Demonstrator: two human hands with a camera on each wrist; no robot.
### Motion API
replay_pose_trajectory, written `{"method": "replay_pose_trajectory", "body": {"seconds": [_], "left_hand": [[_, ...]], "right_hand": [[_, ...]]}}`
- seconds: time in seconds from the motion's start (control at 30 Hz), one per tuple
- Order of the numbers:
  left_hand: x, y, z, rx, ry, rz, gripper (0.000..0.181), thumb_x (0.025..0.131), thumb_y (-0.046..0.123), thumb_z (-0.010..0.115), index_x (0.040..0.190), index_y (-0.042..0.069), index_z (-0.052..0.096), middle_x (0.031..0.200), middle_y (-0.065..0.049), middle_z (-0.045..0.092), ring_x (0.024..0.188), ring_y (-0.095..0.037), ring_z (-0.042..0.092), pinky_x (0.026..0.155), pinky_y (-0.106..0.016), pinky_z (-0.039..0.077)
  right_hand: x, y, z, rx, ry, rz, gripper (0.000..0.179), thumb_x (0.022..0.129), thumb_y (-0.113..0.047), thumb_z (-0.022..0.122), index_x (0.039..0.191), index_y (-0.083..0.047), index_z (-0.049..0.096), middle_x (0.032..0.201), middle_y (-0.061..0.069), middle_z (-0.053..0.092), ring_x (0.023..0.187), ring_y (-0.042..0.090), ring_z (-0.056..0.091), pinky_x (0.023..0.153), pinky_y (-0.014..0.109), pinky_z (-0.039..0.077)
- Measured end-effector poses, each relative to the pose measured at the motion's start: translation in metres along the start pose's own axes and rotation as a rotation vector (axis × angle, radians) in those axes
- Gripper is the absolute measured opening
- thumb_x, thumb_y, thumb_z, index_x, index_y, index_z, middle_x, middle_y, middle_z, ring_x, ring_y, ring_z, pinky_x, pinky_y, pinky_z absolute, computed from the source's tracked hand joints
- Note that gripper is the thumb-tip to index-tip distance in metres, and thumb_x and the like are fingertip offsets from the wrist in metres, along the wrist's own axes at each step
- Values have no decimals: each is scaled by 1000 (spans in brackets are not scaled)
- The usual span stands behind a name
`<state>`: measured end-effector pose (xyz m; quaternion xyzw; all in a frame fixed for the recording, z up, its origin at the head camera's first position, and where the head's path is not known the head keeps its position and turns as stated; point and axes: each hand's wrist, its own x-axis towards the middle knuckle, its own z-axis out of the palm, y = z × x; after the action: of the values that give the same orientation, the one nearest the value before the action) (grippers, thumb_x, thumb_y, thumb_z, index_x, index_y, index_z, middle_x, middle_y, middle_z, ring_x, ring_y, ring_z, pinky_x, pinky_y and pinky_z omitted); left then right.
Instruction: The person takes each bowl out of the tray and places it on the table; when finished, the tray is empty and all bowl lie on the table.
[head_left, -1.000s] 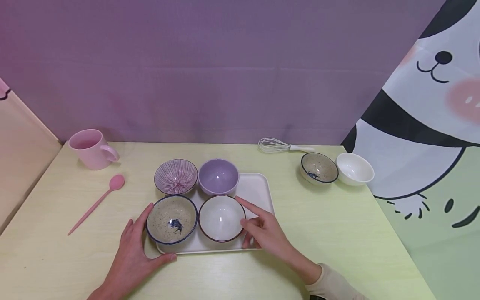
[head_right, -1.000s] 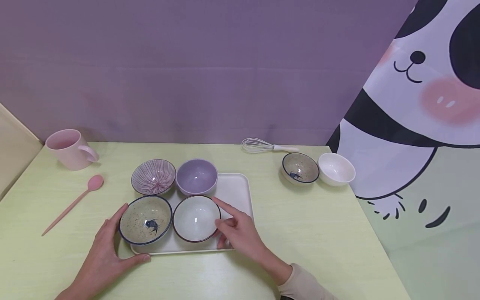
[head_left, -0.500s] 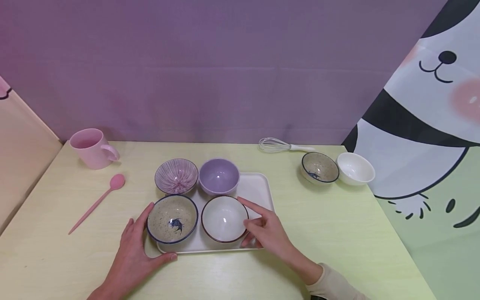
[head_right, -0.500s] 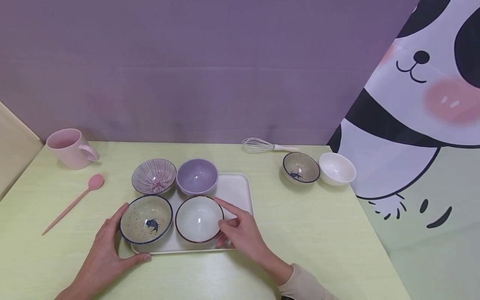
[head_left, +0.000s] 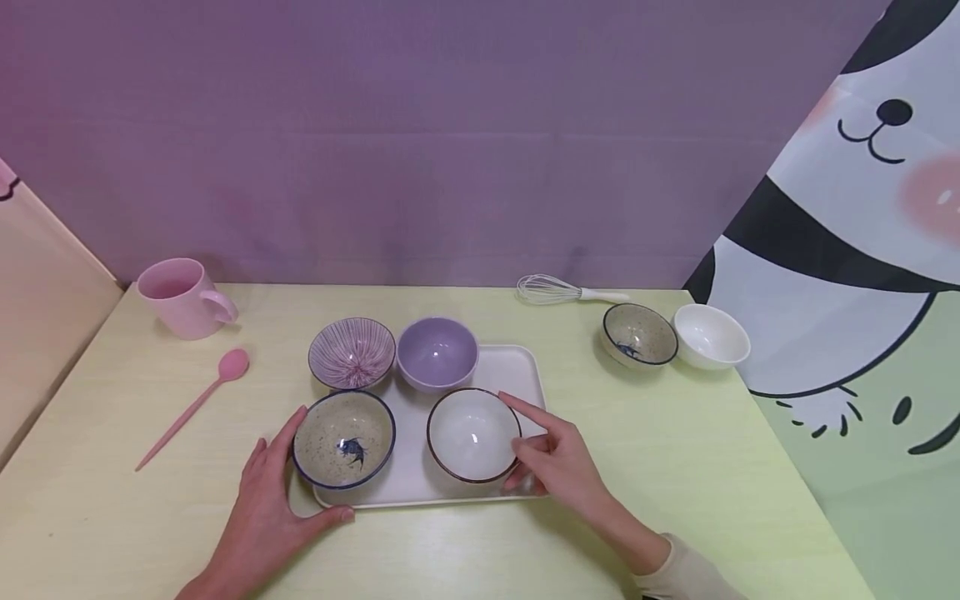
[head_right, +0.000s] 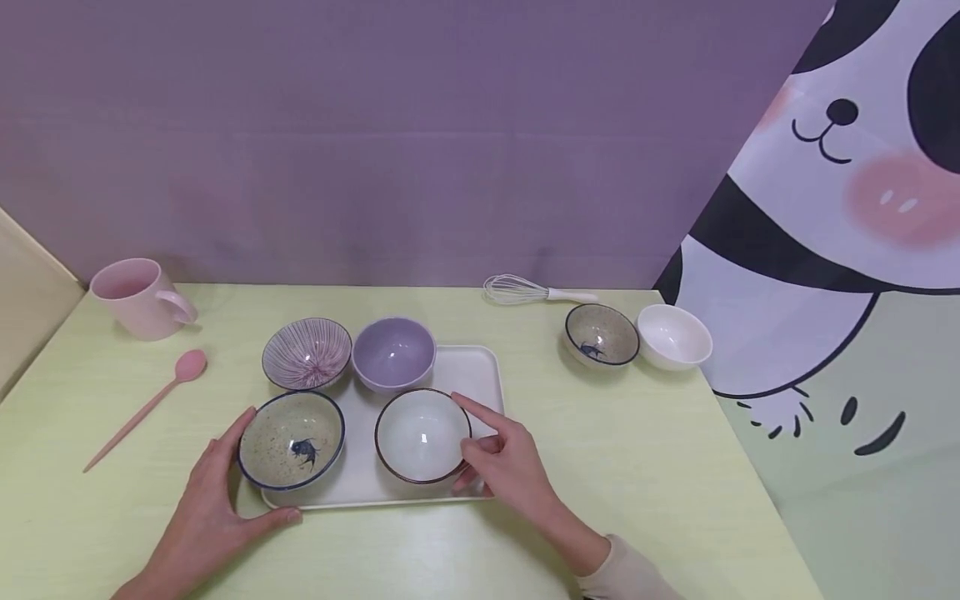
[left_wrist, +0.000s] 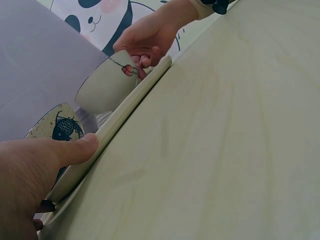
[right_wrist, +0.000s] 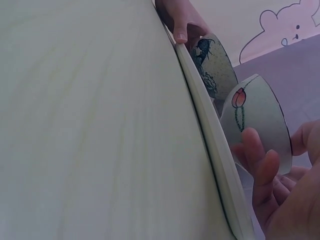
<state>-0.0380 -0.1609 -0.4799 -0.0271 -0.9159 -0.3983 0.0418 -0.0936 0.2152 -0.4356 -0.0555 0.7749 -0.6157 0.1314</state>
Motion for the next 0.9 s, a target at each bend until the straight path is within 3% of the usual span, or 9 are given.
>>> {"method": "replay_pose_trajectory", "body": {"seconds": [0.17, 0.37, 0.9], "left_hand": [[-1, 0, 2, 4, -25, -29, 145, 68, 49, 107, 179, 26, 17, 175, -27, 35, 157, -69, 18, 120, -88, 24], [0, -1, 0, -6, -11, -11, 144, 67, 47, 107, 179, 25, 18, 174, -27, 36, 158, -68, 18, 122, -87, 24], [1, -1, 0, -5, -2, -7, 142, 69, 44, 107, 178, 25, 19, 174, -27, 38, 159, -66, 19, 124, -85, 24]], "right_hand": [[-6, -1, -8, -19, 46, -11, 66, 100, 5, 57, 162, -16, 59, 69, 23, 75, 59, 24, 77, 44, 20, 43], [-4, 1, -21, -41, 98, -57, 64, 102, 6, 57, 162, -16, 59, 68, 21, 75, 58, 27, 77, 43, 23, 46], [-8, 3, -53, -30, 295, -35, 63, 103, 8, 56, 162, -13, 58, 70, 18, 77, 60, 26, 78, 42, 24, 47]]}}
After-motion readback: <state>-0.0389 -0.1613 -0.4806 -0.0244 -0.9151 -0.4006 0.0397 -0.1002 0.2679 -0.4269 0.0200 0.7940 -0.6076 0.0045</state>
